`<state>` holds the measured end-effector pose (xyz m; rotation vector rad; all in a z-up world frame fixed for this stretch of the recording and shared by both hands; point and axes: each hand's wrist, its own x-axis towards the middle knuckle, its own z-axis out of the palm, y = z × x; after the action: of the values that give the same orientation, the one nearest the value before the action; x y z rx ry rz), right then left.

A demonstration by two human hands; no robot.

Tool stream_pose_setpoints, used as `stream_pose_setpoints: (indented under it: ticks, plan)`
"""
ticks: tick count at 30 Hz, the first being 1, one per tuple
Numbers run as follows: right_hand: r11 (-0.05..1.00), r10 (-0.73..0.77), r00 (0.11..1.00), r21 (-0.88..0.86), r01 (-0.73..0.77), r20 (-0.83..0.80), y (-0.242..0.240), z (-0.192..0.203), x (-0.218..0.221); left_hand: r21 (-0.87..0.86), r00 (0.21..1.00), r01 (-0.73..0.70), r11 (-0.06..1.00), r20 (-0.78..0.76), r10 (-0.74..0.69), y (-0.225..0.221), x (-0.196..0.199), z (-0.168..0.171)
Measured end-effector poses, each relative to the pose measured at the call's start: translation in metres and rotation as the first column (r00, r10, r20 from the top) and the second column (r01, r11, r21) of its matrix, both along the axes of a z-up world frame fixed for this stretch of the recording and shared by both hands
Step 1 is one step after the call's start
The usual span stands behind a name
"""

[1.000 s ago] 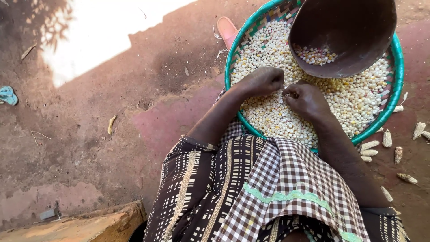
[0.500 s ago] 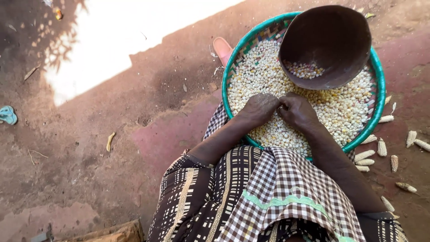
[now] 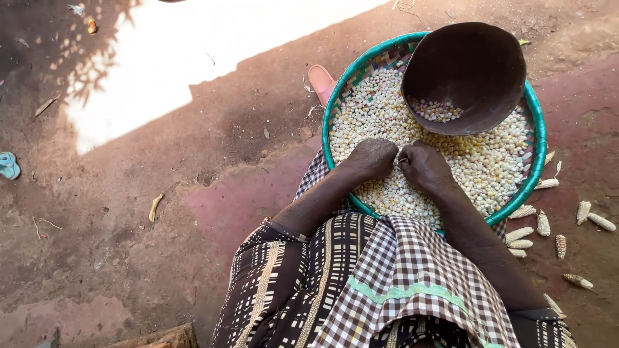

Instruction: Sorting through a large basin of corn kernels by hand to remove impurities or damaged kernels.

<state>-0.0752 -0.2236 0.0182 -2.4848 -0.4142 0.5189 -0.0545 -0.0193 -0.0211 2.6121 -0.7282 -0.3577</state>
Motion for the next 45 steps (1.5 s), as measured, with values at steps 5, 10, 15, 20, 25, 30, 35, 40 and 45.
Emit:
stream_pose_setpoints:
  ticks: [5,10,15,20,25,30,35,40,45]
  plan:
    - [0.998,0.032,0.999,-0.055,-0.03,0.032,0.002,0.0,-0.002,0.013,1.0,-0.006,1.0,-0.023,0.006,0.0,-0.006,0.012]
    - [0.995,0.008,1.0,-0.096,-0.007,0.013,0.007,0.012,-0.001,-0.343,0.942,-0.165,0.925,-0.334,0.044,0.012,0.003,0.051]
    - [0.999,-0.053,0.997,-0.005,0.053,-0.059,0.005,0.018,-0.001,-0.654,0.675,-0.619,0.435,-0.726,-0.129,0.012,-0.003,0.079]
    - [0.726,-0.348,0.873,0.491,0.482,-0.342,0.013,0.064,-0.014,-0.532,0.469,-0.834,0.146,-0.824,-0.318,0.017,-0.004,0.068]
    - [0.364,-0.196,0.71,0.622,0.693,-0.676,0.025,0.063,-0.007,-0.518,0.479,-0.849,0.103,-0.837,-0.263,0.021,-0.005,0.046]
    - [0.165,-0.096,0.678,0.66,0.733,-0.729,0.058,0.11,-0.013,-0.456,0.434,-0.888,0.059,-0.873,-0.222,0.024,-0.007,0.054]
    - [0.287,0.004,0.932,0.893,0.347,-0.364,0.096,0.15,-0.019,-0.398,0.371,-0.916,-0.044,-0.801,-0.471,0.031,-0.004,0.067]
    - [0.614,-0.095,0.99,0.776,0.142,-0.106,0.082,0.13,-0.017,-0.435,0.469,-0.883,-0.178,-0.792,-0.392,0.041,0.001,0.07]
    - [0.923,-0.125,0.991,0.372,0.101,0.042,0.047,0.051,-0.004,-0.564,0.61,-0.757,-0.329,-0.791,-0.048,0.059,0.016,0.089]
